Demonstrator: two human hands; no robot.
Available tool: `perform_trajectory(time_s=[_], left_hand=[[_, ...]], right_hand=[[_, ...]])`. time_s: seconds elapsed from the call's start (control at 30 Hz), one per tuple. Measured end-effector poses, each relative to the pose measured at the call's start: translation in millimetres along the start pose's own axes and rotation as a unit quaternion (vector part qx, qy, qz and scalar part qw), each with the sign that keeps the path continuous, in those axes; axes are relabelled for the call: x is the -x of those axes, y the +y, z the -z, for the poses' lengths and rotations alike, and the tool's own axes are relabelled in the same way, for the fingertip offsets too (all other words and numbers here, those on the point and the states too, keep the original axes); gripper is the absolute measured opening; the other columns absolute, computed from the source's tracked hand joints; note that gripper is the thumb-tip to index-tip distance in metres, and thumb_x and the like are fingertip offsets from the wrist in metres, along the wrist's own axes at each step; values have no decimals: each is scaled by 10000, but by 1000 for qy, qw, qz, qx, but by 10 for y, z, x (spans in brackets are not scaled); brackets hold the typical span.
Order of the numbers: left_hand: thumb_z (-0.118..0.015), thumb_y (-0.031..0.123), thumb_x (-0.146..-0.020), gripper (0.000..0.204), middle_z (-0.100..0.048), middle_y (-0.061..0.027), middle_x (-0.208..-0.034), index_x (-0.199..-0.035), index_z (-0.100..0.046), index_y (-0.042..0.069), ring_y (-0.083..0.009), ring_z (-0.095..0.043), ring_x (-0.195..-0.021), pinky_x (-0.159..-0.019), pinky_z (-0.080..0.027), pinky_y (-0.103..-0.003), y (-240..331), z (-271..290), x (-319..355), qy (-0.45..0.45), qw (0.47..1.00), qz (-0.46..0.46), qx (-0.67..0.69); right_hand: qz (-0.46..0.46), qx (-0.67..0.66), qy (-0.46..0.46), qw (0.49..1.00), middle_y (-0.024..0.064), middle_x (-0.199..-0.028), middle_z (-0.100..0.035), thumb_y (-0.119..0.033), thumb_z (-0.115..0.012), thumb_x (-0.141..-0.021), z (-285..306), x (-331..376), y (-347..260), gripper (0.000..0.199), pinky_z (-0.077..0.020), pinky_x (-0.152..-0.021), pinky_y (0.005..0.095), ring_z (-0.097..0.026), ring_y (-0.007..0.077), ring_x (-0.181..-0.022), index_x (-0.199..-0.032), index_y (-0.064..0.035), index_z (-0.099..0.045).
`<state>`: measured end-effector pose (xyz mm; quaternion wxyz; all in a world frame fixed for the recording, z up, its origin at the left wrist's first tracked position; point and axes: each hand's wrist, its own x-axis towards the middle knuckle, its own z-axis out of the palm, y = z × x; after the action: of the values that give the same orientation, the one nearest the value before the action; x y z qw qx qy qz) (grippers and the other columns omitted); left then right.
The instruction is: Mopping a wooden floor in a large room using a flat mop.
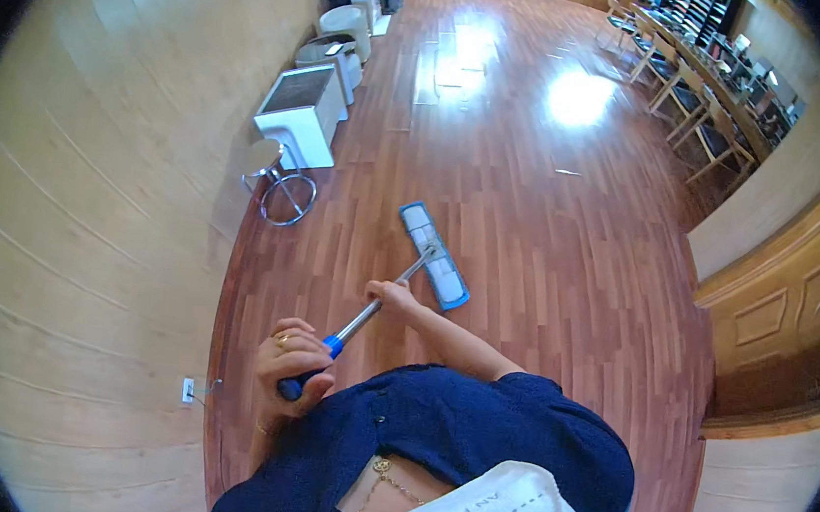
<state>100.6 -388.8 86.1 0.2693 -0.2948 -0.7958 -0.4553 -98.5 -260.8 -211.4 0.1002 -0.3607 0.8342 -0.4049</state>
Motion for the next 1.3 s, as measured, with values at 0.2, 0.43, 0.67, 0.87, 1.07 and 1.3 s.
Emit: perform_trajectory(time_s=[0.2, 0.43, 0.67, 0.87, 1.07, 1.3], left_hand=[[-724, 223, -739, 179, -669, -78, -790, -794, -643, 74, -242, -665, -805, -840, -435, -390, -380, -476, -192, -143, 989, -23, 39], [-734, 249, -750, 222, -683, -92, -868, -868, -661, 76, -237, -660, -914, -916, -396, -399, -770, -896, -458, -257, 954, -60, 142], [-721, 189, -762, 211, -679, -94, -976, -921, -654, 68, -238, -631, -1016, -954, -380, -411, -1064, -1280, -757, -410, 875, -108, 234], [-714, 173, -768, 204, -674, -92, -995, -936, -651, 75, -239, -615, -1050, -978, -365, -415, -1183, -1922, -978, -526, 776, -160, 309], [-696, 193, -791, 197, -668, -89, -1013, -948, -651, 82, -249, -608, -1065, -979, -360, -412, -752, -2632, -1075, -592, 660, -233, 400], [-688, 192, -795, 176, -664, -107, -1008, -930, -641, 90, -299, -605, -1050, -935, -394, -421, -360, -3311, -1010, -651, 552, -242, 462]], right_hand=[[-123, 48, 81, 988, 28, -717, -650, -186, -721, -610, 353, 481, 937, 162, -402, -698, 456, -644, 243, -798, -728, -169, -611], [-256, 142, 202, 935, 65, -841, -639, -342, -709, -691, 897, 1227, 1113, 240, -445, -669, 440, -625, 285, -863, -771, -137, -612], [-448, 150, 275, 837, 34, -927, -653, -182, -591, -727, 1031, 2075, 760, 124, -428, -703, 495, -607, 250, -991, -838, -177, -645], [-533, 160, 401, 728, 24, -858, -608, -256, -668, -707, 777, 2920, 827, 145, -388, -693, 472, -576, 251, -953, -773, -166, -576], [-583, 76, 525, 616, 16, -869, -581, -224, -542, -776, 391, 3953, 568, 47, -360, -805, 586, -546, 250, -988, -747, -191, -559], [-661, 83, 543, 510, 0, -906, -615, -208, -586, -725, 29, 4706, 199, 22, -362, -827, 627, -544, 226, -1045, -738, -195, -596]])
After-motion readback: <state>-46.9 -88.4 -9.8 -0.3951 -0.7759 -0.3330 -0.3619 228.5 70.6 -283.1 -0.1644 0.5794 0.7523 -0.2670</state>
